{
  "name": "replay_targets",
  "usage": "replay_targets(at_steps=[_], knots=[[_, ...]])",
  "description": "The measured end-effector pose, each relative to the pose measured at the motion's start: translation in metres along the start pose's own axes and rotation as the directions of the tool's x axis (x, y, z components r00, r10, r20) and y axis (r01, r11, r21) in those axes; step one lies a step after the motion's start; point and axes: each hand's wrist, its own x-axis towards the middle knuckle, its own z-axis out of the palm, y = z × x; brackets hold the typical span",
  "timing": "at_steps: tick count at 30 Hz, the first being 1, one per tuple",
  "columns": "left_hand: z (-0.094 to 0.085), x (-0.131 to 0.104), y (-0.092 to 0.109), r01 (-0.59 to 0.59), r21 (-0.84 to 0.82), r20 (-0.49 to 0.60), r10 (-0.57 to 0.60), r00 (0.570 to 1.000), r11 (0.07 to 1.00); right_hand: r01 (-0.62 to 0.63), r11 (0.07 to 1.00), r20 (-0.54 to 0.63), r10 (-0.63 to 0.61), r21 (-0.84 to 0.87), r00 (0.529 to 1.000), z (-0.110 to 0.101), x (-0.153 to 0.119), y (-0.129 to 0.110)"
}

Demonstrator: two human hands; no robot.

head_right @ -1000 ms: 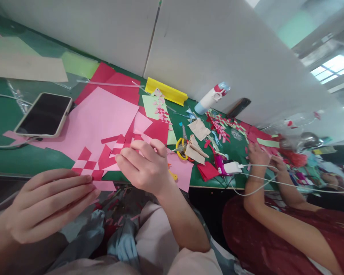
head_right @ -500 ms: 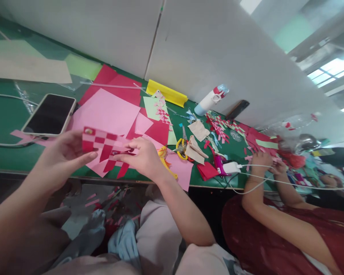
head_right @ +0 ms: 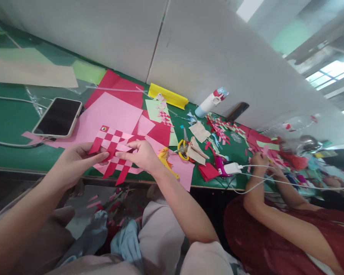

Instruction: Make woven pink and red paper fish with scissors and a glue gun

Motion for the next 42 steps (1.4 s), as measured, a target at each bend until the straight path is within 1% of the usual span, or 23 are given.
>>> replay_targets(at_steps=[3,7,10,12,14,17,22,27,30,35,39,42], knots=[[-0.001,0.002,-0.003,-0.005,0.005,0.025,0.005,1.0,1.0,-0.015,1.0,0.0,0.015,-0.016,1.0,0.0,0.0,-0.002],[-0.002,0.005,-0.004,0.03,-0.092,0.048,-0.026,0.999,0.995,-0.036,0.999,-0.002,0.036,-0.019,0.999,0.001,0.0,-0.002],[-0.001,0.007,-0.005,0.048,-0.166,0.025,-0.044,0.999,0.985,-0.043,0.999,0.058,0.043,-0.004,0.997,0.001,-0.001,-0.001],[-0.001,0.008,-0.005,0.044,-0.182,0.01,-0.043,0.999,0.982,-0.041,0.999,0.112,0.041,-0.001,0.993,-0.001,-0.001,-0.001],[0.0,0.008,-0.005,0.028,-0.17,-0.008,-0.03,1.0,0.985,-0.027,0.999,0.134,0.029,-0.016,0.991,-0.002,-0.002,0.0],[0.0,0.007,-0.006,0.011,-0.139,-0.024,-0.014,1.0,0.99,-0.02,0.999,0.11,0.025,-0.05,0.994,-0.003,-0.001,0.002],[0.0,0.006,-0.008,0.002,-0.114,-0.031,-0.006,1.0,0.993,0.016,0.999,0.143,-0.011,-0.031,0.99,0.0,0.001,0.004],[0.001,0.005,-0.008,0.015,-0.132,-0.011,-0.017,1.0,0.991,0.042,0.995,0.115,-0.031,-0.093,0.993,0.001,0.004,0.009],[0.002,0.005,-0.008,0.015,-0.116,-0.026,-0.018,0.999,0.993,0.05,0.993,0.114,-0.037,-0.111,0.993,0.001,0.005,0.012],[0.004,0.004,-0.009,0.007,-0.102,-0.036,-0.011,0.999,0.995,0.052,0.997,0.128,-0.046,-0.049,0.991,0.001,0.006,0.015],[0.004,0.005,-0.007,0.013,-0.126,-0.059,-0.02,0.998,0.992,0.038,0.999,0.122,-0.035,-0.023,0.992,0.0,0.005,0.014],[0.004,0.007,-0.007,0.007,-0.13,-0.053,-0.014,0.998,0.992,0.042,0.999,0.161,-0.036,-0.031,0.986,-0.002,0.005,0.009]])
